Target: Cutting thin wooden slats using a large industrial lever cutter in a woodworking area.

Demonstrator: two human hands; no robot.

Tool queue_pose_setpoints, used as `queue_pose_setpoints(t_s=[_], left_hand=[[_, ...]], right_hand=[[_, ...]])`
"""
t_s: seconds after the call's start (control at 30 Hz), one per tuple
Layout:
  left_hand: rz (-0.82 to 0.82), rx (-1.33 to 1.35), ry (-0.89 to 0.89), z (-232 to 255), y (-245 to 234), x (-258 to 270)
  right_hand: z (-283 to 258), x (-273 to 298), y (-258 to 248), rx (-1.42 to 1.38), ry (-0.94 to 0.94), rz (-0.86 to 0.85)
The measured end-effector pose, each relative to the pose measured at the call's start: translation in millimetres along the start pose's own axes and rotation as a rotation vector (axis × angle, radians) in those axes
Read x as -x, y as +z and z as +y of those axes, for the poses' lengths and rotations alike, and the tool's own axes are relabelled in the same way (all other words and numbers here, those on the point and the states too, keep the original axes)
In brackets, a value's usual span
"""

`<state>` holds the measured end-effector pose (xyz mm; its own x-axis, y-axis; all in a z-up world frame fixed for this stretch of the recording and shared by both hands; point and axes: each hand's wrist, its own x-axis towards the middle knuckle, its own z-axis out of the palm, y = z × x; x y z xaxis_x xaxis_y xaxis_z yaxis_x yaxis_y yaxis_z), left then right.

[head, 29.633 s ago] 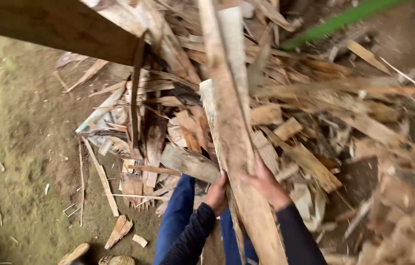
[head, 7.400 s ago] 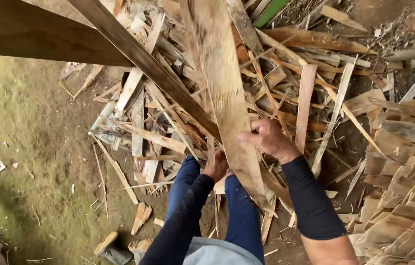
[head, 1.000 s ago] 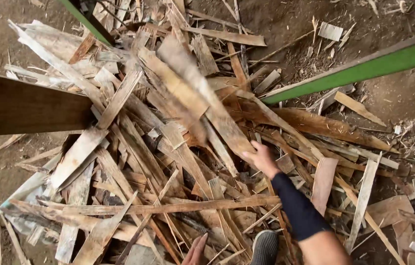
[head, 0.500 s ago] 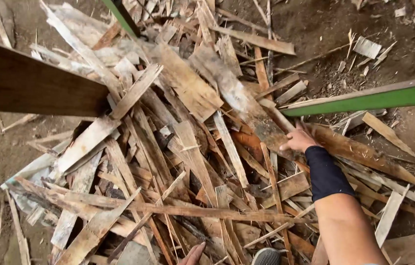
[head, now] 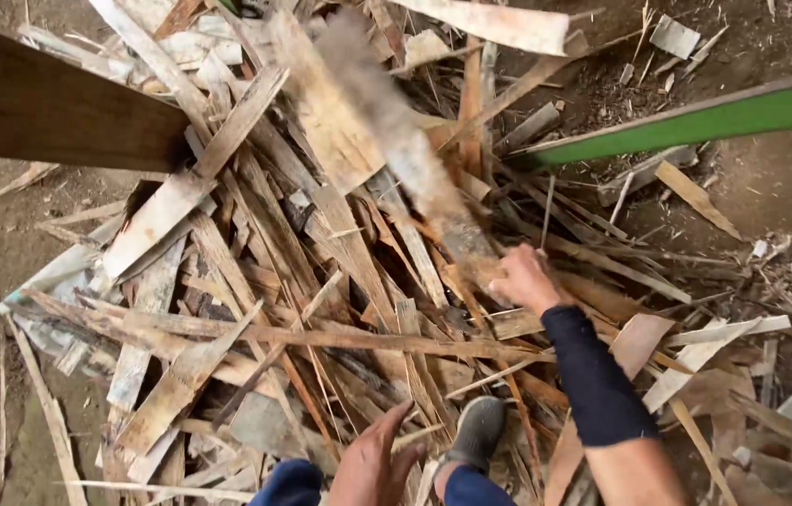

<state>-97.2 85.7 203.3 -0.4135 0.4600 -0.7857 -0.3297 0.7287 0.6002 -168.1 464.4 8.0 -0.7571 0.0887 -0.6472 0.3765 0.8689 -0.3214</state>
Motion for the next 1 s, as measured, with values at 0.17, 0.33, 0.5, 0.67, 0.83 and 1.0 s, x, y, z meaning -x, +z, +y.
queue_pose_setpoints(t_s=[0.17, 0.33, 0.5, 0.67, 0.83, 1.0], left_hand=[[0.226, -0.025, 0.219, -9, 17, 13], [0.114, -0.049, 0.185, -62, 39, 22], [-0.008, -0.188, -0.101, -103, 60, 58], [0.121, 0.021, 0.019, -127, 52, 135], [0.259, 0.300, -0.023, -115, -13, 238], [0.354, 0.305, -0.078, -112, -79, 294]], right_hand=[[-86, 102, 31, 0.335, -0.445, 0.267], [-193, 183, 74, 0.069, -0.392, 0.458], [-207, 240, 71, -0.030, -0.240, 0.334], [-129, 224, 91, -0.245, 0.114, 0.494], [-97, 328, -16, 0.099, 0.160, 0.570], [-104, 489, -61, -0.196, 0.232, 0.768]])
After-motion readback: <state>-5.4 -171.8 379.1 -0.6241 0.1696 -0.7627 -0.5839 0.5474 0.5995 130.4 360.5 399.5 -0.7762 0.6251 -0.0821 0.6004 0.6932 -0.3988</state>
